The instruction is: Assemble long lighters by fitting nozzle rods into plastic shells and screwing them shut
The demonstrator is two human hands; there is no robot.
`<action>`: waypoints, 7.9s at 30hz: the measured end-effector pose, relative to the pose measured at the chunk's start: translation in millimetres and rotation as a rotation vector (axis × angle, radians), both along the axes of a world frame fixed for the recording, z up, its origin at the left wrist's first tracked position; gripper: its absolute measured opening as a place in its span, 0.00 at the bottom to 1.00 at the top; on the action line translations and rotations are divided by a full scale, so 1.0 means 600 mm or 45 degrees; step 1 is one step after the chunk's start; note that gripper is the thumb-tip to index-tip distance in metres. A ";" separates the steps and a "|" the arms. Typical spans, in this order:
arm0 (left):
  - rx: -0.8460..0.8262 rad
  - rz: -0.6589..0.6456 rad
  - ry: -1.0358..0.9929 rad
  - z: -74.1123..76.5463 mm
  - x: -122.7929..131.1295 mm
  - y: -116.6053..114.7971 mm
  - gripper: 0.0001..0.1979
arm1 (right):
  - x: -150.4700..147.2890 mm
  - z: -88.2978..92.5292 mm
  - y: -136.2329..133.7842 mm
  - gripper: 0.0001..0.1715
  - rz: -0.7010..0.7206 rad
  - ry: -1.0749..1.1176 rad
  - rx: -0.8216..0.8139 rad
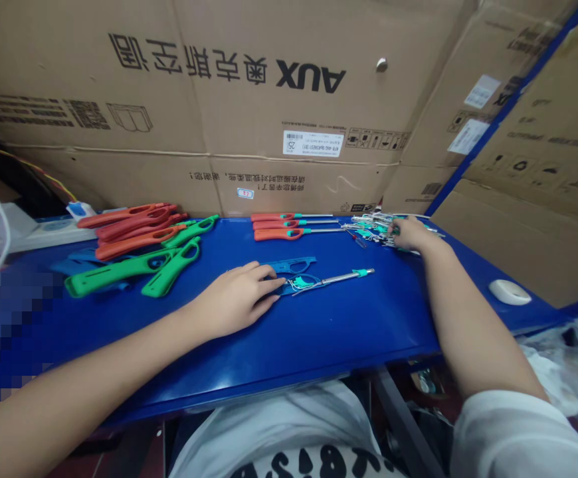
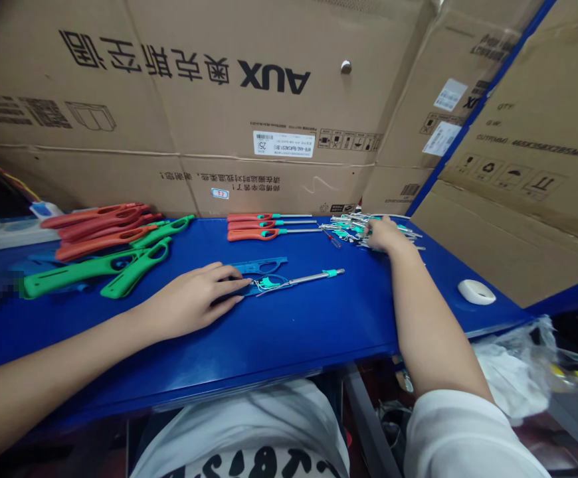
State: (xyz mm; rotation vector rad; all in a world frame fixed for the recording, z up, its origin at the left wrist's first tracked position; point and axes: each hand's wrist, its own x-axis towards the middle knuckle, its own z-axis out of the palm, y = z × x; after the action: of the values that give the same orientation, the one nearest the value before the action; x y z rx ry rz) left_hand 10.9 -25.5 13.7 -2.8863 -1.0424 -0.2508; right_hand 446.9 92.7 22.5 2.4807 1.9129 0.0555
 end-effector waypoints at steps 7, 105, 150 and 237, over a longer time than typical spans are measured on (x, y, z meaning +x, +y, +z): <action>-0.074 0.016 -0.058 -0.003 -0.002 0.006 0.20 | 0.002 0.002 -0.003 0.23 0.001 -0.009 0.016; -0.751 0.342 -1.009 -0.026 0.019 0.012 0.18 | -0.312 -0.040 -0.129 0.21 1.103 1.639 -0.297; -0.773 0.384 -1.052 -0.029 0.033 0.003 0.16 | -0.325 -0.042 -0.135 0.17 1.068 1.602 -0.279; -0.447 0.158 -0.741 -0.020 0.005 0.027 0.09 | -0.309 -0.047 -0.119 0.09 1.302 1.071 0.126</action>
State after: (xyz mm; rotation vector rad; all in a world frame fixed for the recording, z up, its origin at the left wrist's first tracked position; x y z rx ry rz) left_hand 14.1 -9.5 1.4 -3.1075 -1.4677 -1.0463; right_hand 261.4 21.4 -6.0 1.3170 3.3120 -1.0239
